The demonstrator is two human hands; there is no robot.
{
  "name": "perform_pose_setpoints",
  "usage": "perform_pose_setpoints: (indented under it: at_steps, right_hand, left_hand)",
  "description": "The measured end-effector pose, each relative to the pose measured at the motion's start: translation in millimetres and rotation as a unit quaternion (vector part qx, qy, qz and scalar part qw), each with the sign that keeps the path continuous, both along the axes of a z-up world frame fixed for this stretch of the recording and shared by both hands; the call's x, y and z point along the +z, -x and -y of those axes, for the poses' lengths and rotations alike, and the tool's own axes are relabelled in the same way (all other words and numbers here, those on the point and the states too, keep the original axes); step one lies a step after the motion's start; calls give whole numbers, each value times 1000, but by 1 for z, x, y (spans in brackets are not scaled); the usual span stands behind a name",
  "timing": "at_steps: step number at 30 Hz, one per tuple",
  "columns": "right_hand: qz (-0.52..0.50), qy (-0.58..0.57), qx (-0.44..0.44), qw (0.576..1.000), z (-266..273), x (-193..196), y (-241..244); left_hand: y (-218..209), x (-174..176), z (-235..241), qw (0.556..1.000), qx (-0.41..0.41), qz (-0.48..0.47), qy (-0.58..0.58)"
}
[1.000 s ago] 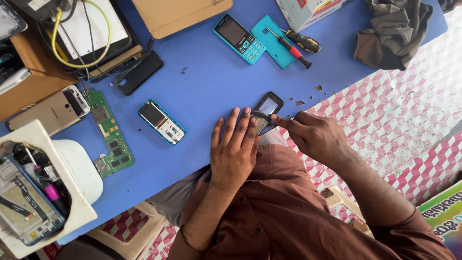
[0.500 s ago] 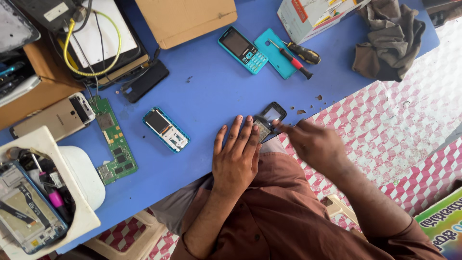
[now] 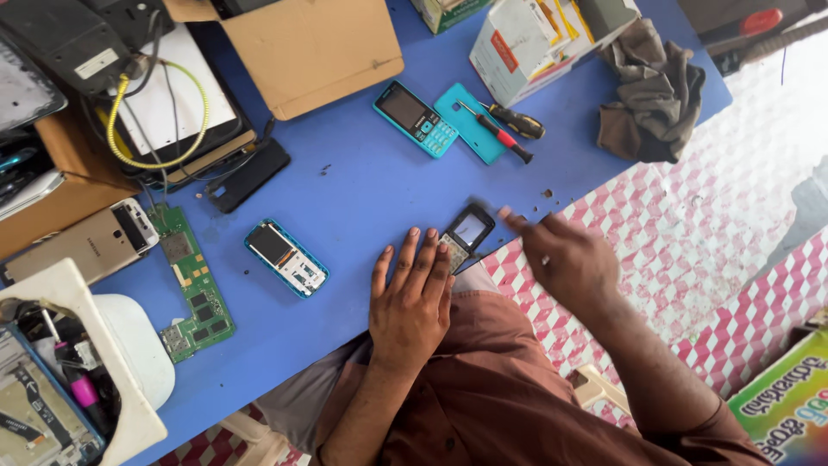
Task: The person cleans a disassembled black mobile phone using a toothbrush. They scrub the keypad area, screen, and edges, then flip the phone to clean the back and sides. The phone remains on a blue workbench with other disassembled phones and tools nearby.
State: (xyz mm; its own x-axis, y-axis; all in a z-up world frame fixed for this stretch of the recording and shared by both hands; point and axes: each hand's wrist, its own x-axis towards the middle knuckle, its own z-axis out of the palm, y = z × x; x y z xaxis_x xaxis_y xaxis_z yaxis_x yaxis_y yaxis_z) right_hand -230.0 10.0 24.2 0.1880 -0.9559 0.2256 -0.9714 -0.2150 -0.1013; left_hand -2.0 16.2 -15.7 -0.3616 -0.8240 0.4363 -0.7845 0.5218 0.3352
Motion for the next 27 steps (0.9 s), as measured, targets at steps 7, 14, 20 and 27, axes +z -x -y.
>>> perform_pose_setpoints:
  at_steps: [7,14,20,27]
  right_hand:
    - [37,34,-1,999,-2,-3,-3]
    - [-1,-55,-50,997,-1,-23,21]
    - [82,-15,76,994,-10,-32,28]
    - [45,24,51,997,-10,-26,19]
  left_hand:
    - [1,1,0,1000,1,-8,5]
    - [0,0,0,1000,0,-6,-8]
    - [2,-3,0,1000,1,-1,-8]
    - [2,-2,-1,1000,7,4,-4]
